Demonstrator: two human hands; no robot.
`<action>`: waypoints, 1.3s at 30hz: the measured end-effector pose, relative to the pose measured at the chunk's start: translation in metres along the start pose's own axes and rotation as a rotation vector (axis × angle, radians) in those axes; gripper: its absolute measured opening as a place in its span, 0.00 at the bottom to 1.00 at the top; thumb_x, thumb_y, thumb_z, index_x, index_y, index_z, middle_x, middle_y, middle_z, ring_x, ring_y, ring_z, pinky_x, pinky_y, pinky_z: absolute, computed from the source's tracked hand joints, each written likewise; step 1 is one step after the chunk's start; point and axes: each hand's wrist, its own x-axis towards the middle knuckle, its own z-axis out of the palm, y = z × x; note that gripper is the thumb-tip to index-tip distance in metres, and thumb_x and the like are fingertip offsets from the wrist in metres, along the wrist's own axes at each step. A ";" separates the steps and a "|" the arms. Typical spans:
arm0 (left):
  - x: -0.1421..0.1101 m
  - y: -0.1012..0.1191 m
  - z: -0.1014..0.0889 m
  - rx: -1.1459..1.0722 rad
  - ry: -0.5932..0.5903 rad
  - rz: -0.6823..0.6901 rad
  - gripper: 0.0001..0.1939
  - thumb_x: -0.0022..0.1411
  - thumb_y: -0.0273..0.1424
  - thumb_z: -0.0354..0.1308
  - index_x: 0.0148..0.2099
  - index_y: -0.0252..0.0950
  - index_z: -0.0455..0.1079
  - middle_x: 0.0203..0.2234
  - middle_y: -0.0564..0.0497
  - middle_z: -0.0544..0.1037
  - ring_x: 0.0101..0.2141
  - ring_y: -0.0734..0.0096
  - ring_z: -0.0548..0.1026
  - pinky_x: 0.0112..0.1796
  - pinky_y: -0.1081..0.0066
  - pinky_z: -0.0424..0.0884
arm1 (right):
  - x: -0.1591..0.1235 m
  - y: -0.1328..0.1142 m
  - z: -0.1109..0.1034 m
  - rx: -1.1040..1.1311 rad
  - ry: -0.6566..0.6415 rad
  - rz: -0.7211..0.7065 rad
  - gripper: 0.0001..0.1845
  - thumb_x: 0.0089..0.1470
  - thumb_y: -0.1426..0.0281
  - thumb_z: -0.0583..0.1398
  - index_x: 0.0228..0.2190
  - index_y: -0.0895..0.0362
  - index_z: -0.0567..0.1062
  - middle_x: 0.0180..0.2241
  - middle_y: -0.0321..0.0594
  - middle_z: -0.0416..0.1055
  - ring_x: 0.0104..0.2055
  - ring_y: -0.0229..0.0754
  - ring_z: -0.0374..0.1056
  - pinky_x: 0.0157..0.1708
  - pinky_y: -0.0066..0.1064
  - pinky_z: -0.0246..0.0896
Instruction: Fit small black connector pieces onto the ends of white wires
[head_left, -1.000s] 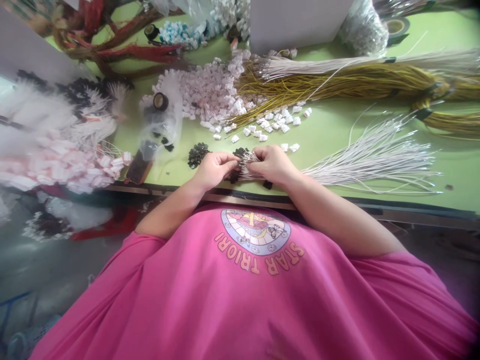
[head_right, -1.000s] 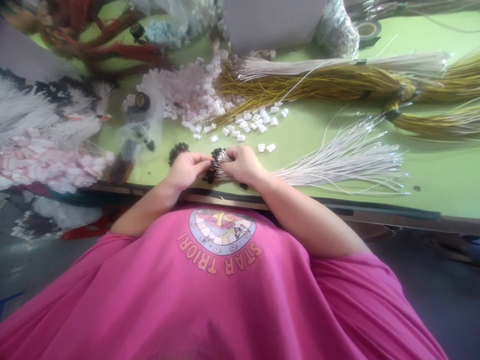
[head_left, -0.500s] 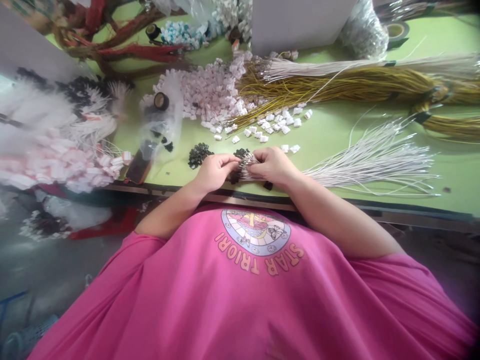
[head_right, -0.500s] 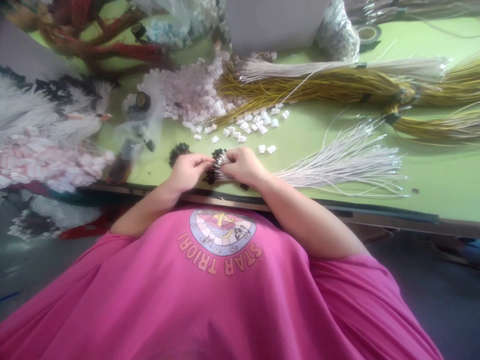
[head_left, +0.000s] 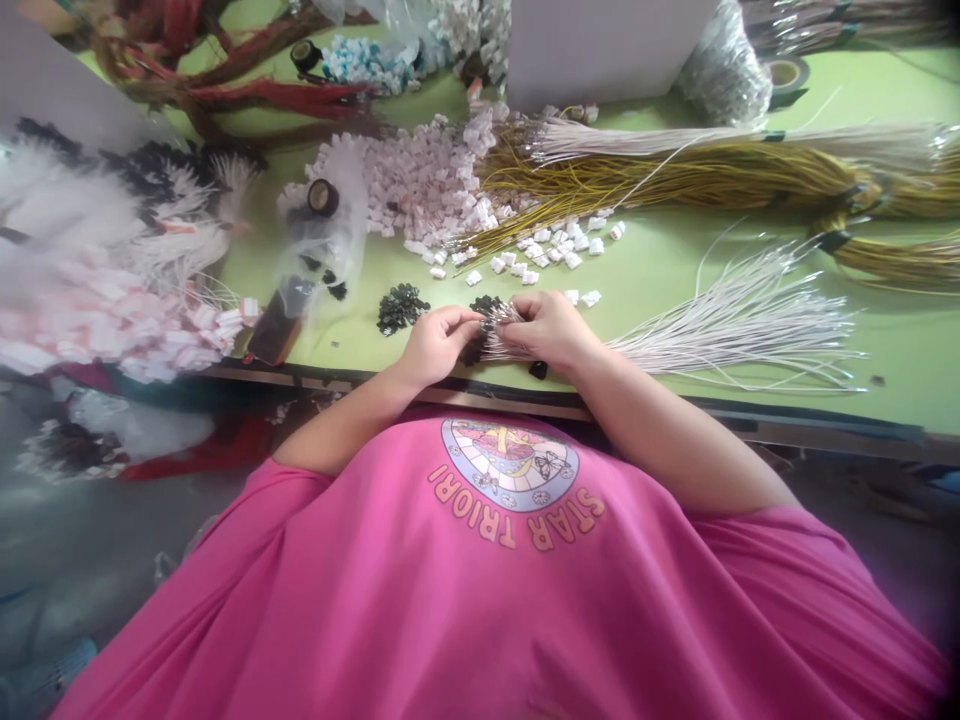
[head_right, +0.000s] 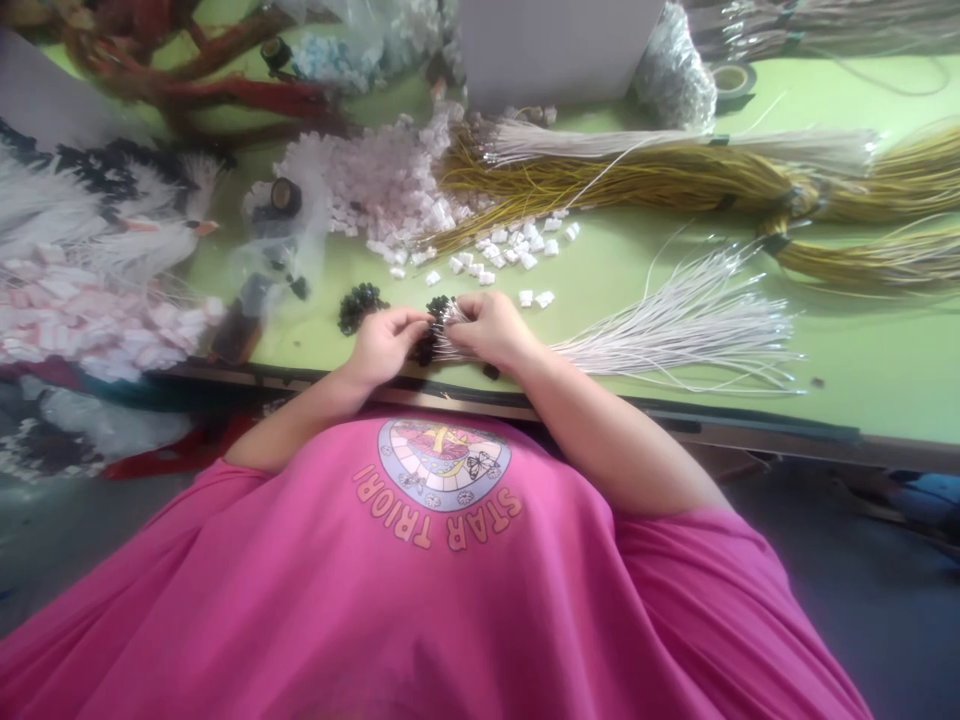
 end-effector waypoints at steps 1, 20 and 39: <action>0.000 0.000 0.001 -0.014 0.003 -0.007 0.10 0.59 0.33 0.57 0.39 0.35 0.76 0.35 0.48 0.80 0.35 0.69 0.76 0.40 0.70 0.70 | 0.000 0.000 0.000 -0.016 0.013 -0.009 0.08 0.39 0.70 0.58 0.17 0.57 0.62 0.15 0.29 0.54 0.20 0.30 0.50 0.19 0.26 0.44; 0.003 -0.024 -0.052 0.414 0.030 0.224 0.10 0.63 0.30 0.54 0.43 0.36 0.73 0.37 0.47 0.75 0.38 0.68 0.72 0.43 0.68 0.67 | -0.005 -0.007 -0.020 -0.138 -0.153 0.014 0.13 0.43 0.63 0.60 0.17 0.57 0.66 0.15 0.30 0.55 0.21 0.31 0.51 0.21 0.28 0.44; 0.026 -0.037 -0.079 0.437 0.247 -0.094 0.06 0.58 0.29 0.55 0.40 0.37 0.69 0.32 0.50 0.75 0.31 0.70 0.71 0.38 0.68 0.67 | -0.001 -0.002 -0.008 -0.109 -0.106 0.013 0.11 0.42 0.70 0.57 0.16 0.56 0.59 0.15 0.30 0.51 0.19 0.31 0.49 0.20 0.28 0.45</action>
